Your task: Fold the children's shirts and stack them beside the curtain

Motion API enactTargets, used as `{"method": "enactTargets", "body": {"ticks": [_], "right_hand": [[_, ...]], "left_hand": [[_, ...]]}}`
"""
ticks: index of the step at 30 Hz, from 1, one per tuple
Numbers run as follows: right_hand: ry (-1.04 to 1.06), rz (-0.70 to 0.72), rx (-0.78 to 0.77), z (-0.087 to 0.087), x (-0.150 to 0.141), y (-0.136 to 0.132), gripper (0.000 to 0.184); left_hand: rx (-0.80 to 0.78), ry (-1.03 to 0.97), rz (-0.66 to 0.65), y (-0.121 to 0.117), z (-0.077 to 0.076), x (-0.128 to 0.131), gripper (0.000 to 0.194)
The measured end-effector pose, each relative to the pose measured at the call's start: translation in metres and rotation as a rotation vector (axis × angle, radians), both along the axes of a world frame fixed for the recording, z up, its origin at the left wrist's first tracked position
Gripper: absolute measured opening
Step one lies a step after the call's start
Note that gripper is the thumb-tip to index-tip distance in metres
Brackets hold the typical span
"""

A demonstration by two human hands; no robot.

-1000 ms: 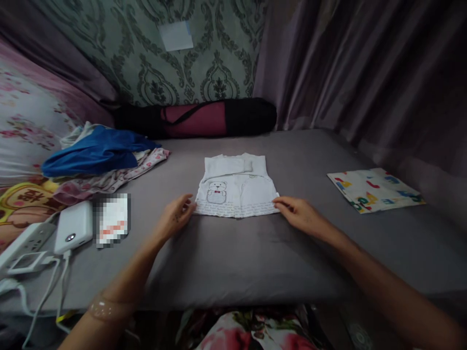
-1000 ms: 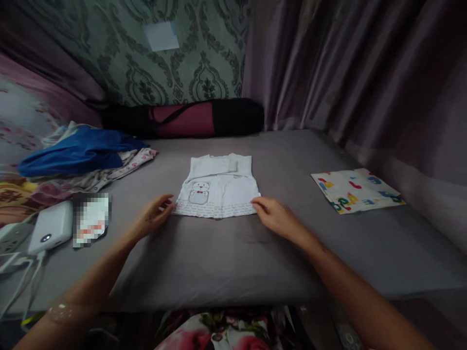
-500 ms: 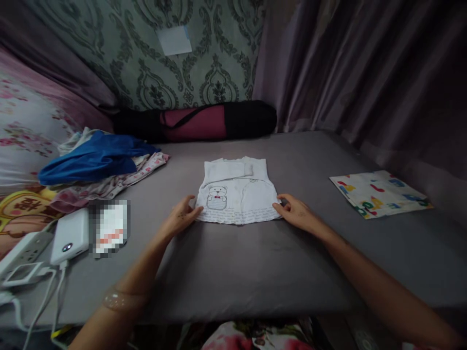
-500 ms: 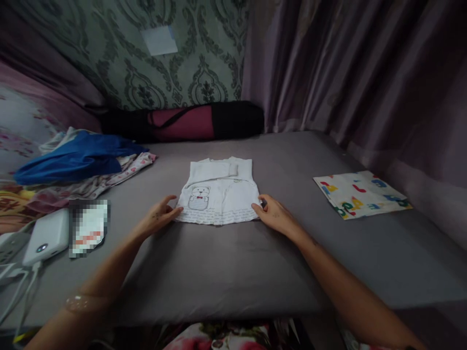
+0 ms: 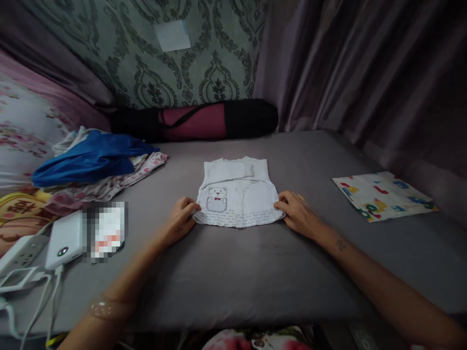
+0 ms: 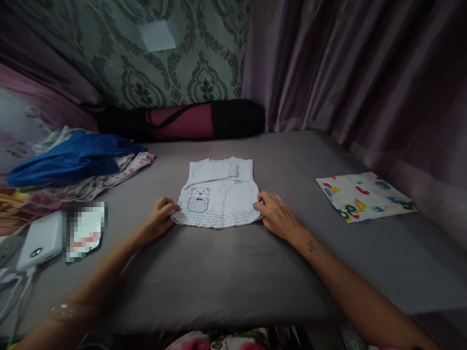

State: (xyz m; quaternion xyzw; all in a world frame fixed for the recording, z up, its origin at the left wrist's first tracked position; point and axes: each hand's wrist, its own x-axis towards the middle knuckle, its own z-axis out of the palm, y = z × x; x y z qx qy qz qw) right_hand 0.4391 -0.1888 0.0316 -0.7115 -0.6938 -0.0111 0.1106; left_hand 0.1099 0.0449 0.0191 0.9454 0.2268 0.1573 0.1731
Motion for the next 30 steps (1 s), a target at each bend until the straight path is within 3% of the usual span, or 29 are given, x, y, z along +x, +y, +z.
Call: {"method": "enactTargets", "body": {"ticks": [4, 7, 9, 13, 16, 20, 24, 30], "right_hand": [[0.029, 0.201, 0.028, -0.001, 0.007, 0.007, 0.067], [0.176, 0.342, 0.000, -0.010, 0.017, 0.011, 0.070], [0.289, 0.362, -0.002, -0.015, 0.023, 0.015, 0.063], [0.516, 0.234, 0.049, -0.011, 0.027, 0.025, 0.045], [0.657, 0.098, 0.099, 0.001, 0.023, 0.037, 0.036], [0.729, -0.027, 0.200, 0.010, 0.020, 0.055, 0.031], [0.714, -0.124, 0.269, 0.006, 0.026, 0.076, 0.030], [0.710, -0.130, 0.369, -0.003, 0.040, 0.106, 0.033]], "left_hand": [[0.072, 0.019, -0.188, 0.014, -0.005, -0.002, 0.042], [-0.066, 0.010, -0.349, 0.025, -0.006, -0.001, 0.037], [-0.219, -0.026, -0.357, 0.029, -0.005, 0.002, 0.034], [-0.516, -0.143, -0.172, 0.027, 0.008, 0.013, 0.036], [-0.619, -0.244, -0.022, 0.025, 0.017, 0.026, 0.038], [-0.604, -0.448, 0.089, 0.031, 0.017, 0.046, 0.038], [-0.544, -0.582, 0.179, 0.041, 0.008, 0.069, 0.042], [-0.545, -0.668, 0.240, 0.057, -0.003, 0.099, 0.042]]}}
